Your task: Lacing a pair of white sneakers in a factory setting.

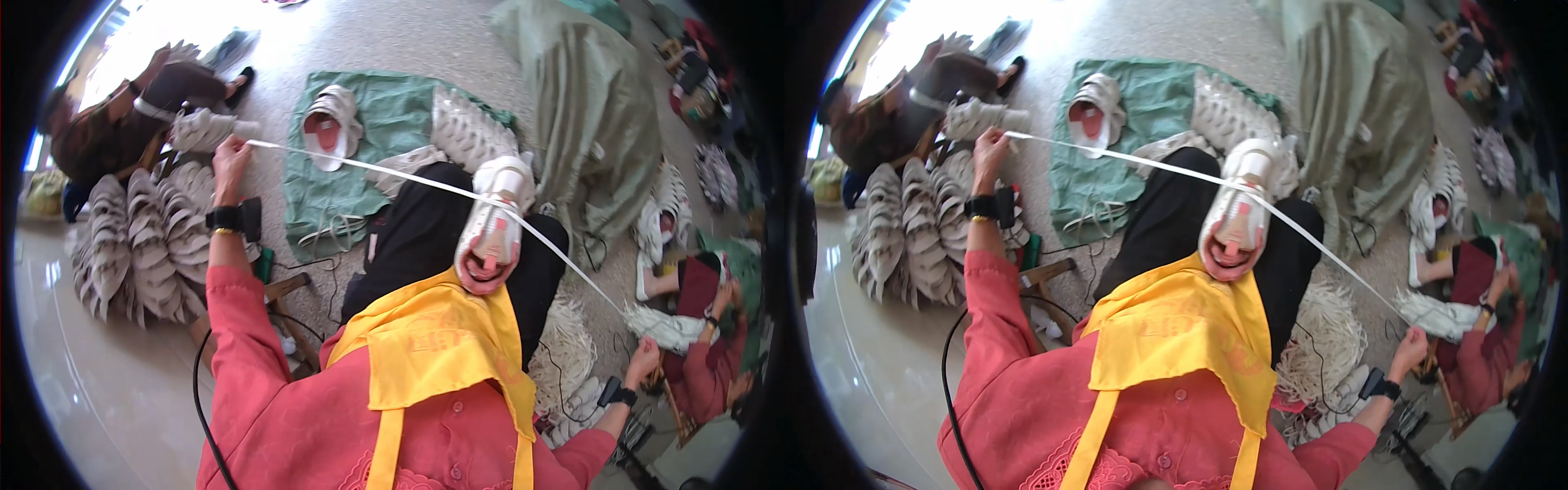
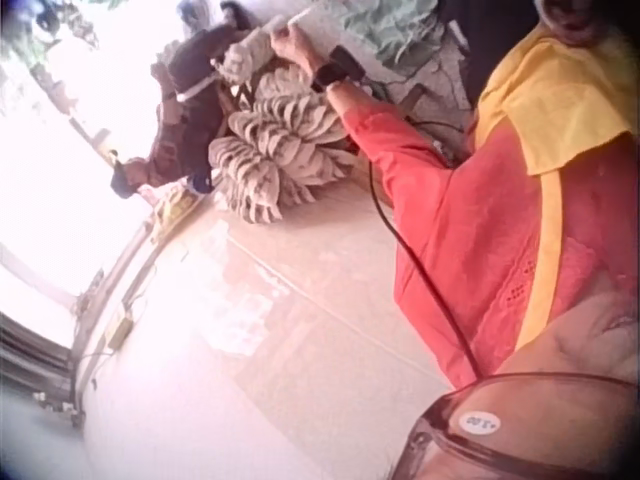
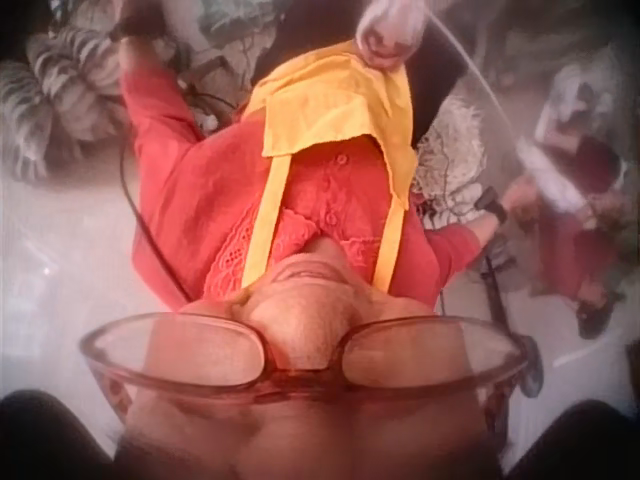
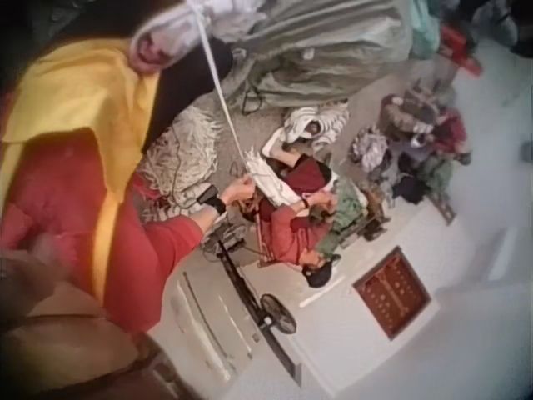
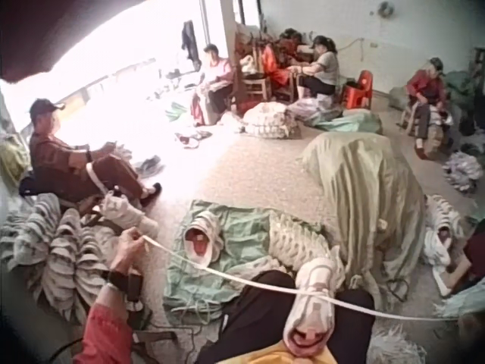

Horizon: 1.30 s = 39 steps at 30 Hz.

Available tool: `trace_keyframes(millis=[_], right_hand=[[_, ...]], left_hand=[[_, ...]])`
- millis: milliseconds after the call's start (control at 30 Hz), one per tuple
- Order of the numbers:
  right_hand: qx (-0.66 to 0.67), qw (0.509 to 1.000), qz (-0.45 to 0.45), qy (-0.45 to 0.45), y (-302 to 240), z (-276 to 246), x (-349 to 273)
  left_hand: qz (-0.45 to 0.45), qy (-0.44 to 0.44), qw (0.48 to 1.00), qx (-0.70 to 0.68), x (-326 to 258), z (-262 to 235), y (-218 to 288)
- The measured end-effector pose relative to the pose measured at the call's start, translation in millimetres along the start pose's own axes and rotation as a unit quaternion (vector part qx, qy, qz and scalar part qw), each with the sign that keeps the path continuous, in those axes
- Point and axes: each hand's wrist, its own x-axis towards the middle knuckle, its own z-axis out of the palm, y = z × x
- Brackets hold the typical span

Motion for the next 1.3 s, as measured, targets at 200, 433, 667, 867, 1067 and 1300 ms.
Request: trace_keyframes(millis=[200,433,667,867,1067,1300], right_hand=[[0.193,0.967,0.156,-0.052,2,16,13],[0.205,0.971,0.123,-0.020,33,28,18],[0.234,0.938,0.174,-0.189,-19,53,19],[0.348,0.890,0.098,-0.279,-109,25,58],[0.684,0.718,0.126,-0.026,-129,-39,49],[0.539,0.746,0.112,-0.376,-306,-23,-61]], left_hand=[[-0.055,-0.041,0.996,-0.055,-3,-11,-9],[0.004,0.014,0.999,0.036,-4,2,-24],[0.002,-0.068,0.998,0.012,1,2,-24],[0.173,0.021,0.985,-0.010,6,-13,77],[0.183,-0.049,0.978,-0.084,-17,-14,84],[-0.045,-0.665,0.668,-0.331,-189,44,193]])
